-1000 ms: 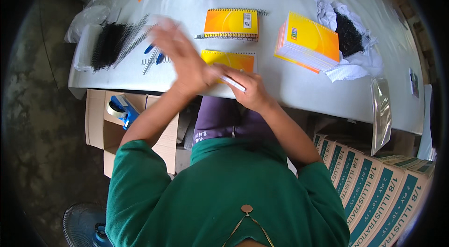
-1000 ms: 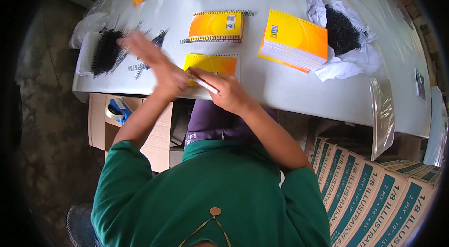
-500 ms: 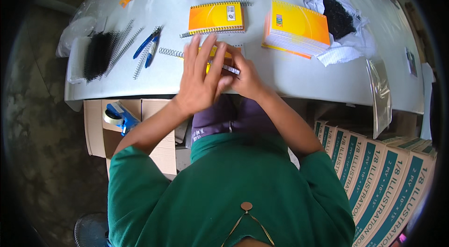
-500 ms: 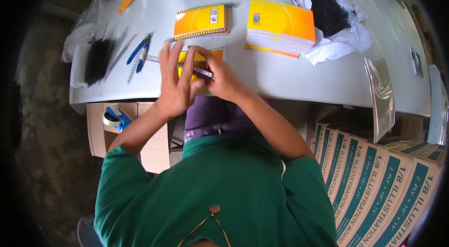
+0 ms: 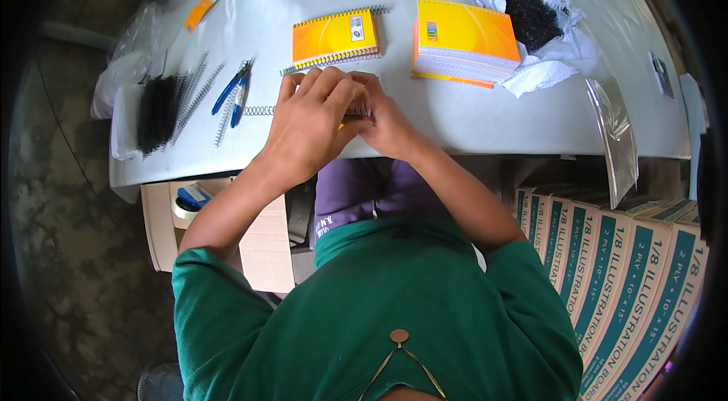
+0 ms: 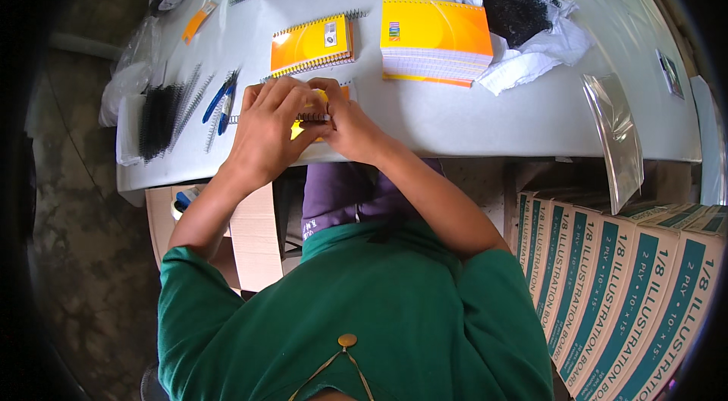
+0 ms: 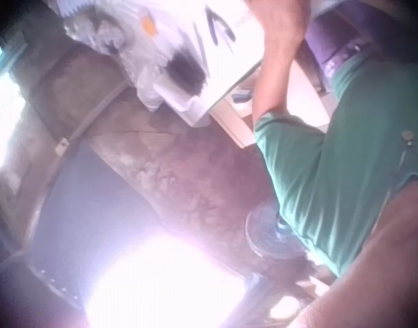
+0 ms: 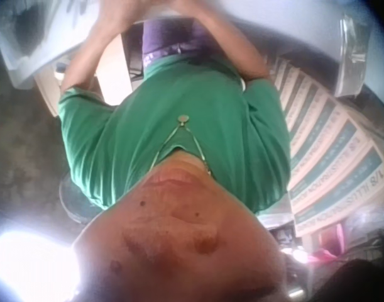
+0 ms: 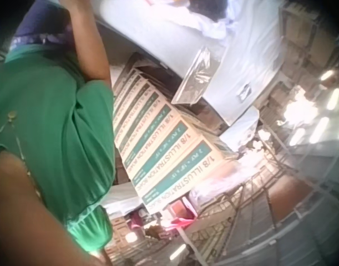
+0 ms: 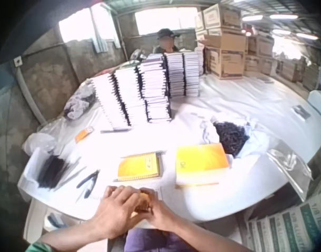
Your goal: The person assembles notebooks by threading wire coils through the punched edges of paper stacks and then places the bound notebooks into a cardboard box.
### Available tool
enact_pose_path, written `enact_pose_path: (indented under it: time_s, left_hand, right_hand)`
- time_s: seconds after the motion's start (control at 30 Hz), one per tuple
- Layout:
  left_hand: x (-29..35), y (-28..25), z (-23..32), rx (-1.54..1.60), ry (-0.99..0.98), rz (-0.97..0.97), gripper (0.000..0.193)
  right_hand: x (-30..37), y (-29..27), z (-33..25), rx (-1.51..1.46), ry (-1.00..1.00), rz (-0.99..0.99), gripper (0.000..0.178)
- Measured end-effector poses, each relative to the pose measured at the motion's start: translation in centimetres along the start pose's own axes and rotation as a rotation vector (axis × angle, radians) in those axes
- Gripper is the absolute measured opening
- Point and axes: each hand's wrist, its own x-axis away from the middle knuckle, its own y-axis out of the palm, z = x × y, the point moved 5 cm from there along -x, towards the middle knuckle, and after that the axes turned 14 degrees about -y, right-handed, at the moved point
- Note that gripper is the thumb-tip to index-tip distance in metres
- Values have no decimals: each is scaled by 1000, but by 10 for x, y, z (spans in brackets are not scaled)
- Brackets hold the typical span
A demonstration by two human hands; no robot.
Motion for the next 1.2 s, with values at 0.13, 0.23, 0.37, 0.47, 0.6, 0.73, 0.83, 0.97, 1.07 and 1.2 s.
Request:
enact_pose_path:
  time_s: [0.13,0.23,0.37,0.47,0.6,0.73,0.83,0.97,1.07,1.2]
  left_hand:
    - [-1,0,-4,-45,65,-180,19]
    - [2,-1,-4,-27,84,-144,16]
    - [5,-4,-1,15,89,-88,17]
    - [2,-7,-5,-52,-17,-158,28]
    - [-19,-45,-19,-189,-37,224,47]
    - [-45,-36,-83,-164,-93,358,21]
    - [-31,32,-118,-191,-74,317,33]
    - [-9,34,-111,-125,-183,329,41]
    - [10,14,-104,39,-332,267,44]
    - [47,57,-97,345,-512,-22,61]
  right_hand:
    - [3,0,3,-68,41,21,54]
    - [2,0,0,-23,8,-9,53]
    - [0,1,-1,152,-30,-49,52]
    - [-3,5,-5,149,-22,-75,50]
    - [-37,-10,-25,98,-281,46,26]
    - [-86,-41,-39,561,-374,153,25]
    - [-86,-46,-4,970,-127,-25,34]
    - [-55,-38,4,954,-64,-216,45]
    - [-23,-37,-27,660,35,-11,51]
    - [41,-43,-41,477,337,53,57]
